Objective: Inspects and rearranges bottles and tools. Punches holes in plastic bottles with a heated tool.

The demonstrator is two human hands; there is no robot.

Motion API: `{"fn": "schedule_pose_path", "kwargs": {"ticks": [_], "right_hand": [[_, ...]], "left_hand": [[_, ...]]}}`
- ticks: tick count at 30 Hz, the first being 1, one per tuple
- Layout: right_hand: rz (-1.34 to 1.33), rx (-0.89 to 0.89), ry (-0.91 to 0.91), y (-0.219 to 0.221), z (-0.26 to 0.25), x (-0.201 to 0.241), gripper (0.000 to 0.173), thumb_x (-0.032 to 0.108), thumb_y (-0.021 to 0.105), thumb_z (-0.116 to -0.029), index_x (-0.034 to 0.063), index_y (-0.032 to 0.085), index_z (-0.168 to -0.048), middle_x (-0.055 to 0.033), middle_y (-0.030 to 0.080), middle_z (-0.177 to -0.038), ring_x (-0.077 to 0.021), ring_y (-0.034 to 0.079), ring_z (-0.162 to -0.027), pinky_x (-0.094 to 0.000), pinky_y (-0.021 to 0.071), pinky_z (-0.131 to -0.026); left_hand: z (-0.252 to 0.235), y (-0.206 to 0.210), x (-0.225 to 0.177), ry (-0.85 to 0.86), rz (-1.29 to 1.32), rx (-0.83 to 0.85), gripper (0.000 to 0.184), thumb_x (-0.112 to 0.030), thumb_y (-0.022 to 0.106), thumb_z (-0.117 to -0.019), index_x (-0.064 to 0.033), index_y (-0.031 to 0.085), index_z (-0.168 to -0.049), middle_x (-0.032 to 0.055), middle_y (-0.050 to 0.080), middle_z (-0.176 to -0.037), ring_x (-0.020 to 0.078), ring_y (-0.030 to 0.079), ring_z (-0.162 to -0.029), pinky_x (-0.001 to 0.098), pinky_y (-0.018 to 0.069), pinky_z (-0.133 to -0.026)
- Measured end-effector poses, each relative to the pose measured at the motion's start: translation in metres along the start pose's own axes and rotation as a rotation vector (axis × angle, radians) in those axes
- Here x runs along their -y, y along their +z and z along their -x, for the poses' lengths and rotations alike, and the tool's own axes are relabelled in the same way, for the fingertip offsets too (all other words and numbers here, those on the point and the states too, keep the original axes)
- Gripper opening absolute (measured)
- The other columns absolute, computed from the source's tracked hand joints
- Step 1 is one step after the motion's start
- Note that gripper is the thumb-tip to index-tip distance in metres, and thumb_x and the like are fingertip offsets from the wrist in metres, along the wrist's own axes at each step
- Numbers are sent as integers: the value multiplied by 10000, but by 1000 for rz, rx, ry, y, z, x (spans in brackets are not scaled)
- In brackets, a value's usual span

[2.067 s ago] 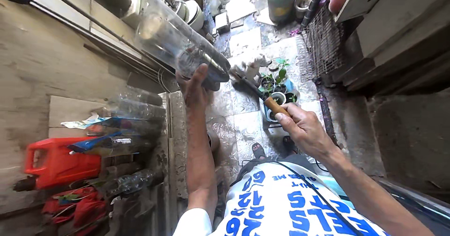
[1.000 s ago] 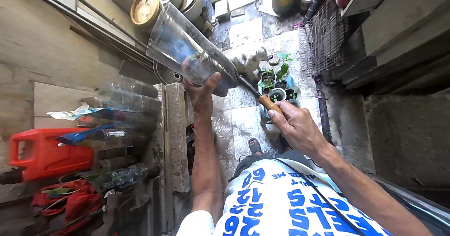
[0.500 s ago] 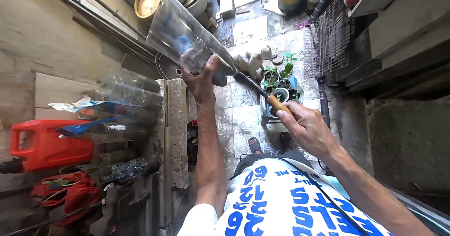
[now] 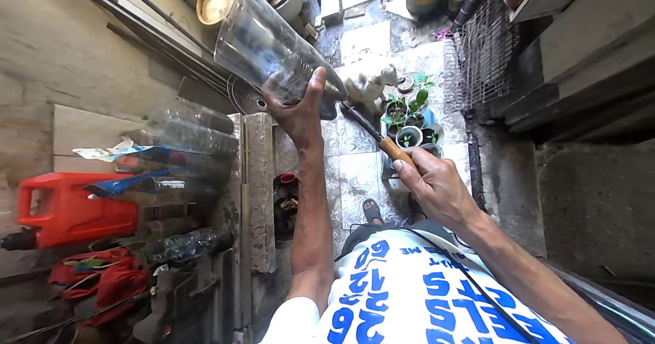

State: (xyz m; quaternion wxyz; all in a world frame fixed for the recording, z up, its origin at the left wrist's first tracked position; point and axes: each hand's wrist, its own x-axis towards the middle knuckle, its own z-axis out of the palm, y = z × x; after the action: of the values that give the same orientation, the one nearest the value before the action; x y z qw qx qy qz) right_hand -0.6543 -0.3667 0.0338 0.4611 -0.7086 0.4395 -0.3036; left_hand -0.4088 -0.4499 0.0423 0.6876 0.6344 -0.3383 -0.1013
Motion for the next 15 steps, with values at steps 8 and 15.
{"fn": "schedule_pose_path", "kwargs": {"ticks": [8, 15], "right_hand": [[14, -47, -21, 7, 1, -1, 296, 352, 491, -1077, 114, 665, -1107, 65, 510, -616, -39, 459, -466, -233, 407, -430], [65, -35, 8, 8, -1, 2, 304, 350, 475, -1078, 112, 663, -1082, 56, 506, -611, -47, 466, -470, -245, 409, -436]], "left_hand": [[5, 2, -1, -38, -17, -2, 804, -251, 924, -708, 27, 474, -1315, 142, 642, -1123, 159, 670, -1022, 317, 594, -880], [11, 0, 3, -20, -70, 38, 840, -283, 926, -697, 31, 468, -1326, 143, 653, -1124, 156, 679, -1020, 314, 594, -887]]}}
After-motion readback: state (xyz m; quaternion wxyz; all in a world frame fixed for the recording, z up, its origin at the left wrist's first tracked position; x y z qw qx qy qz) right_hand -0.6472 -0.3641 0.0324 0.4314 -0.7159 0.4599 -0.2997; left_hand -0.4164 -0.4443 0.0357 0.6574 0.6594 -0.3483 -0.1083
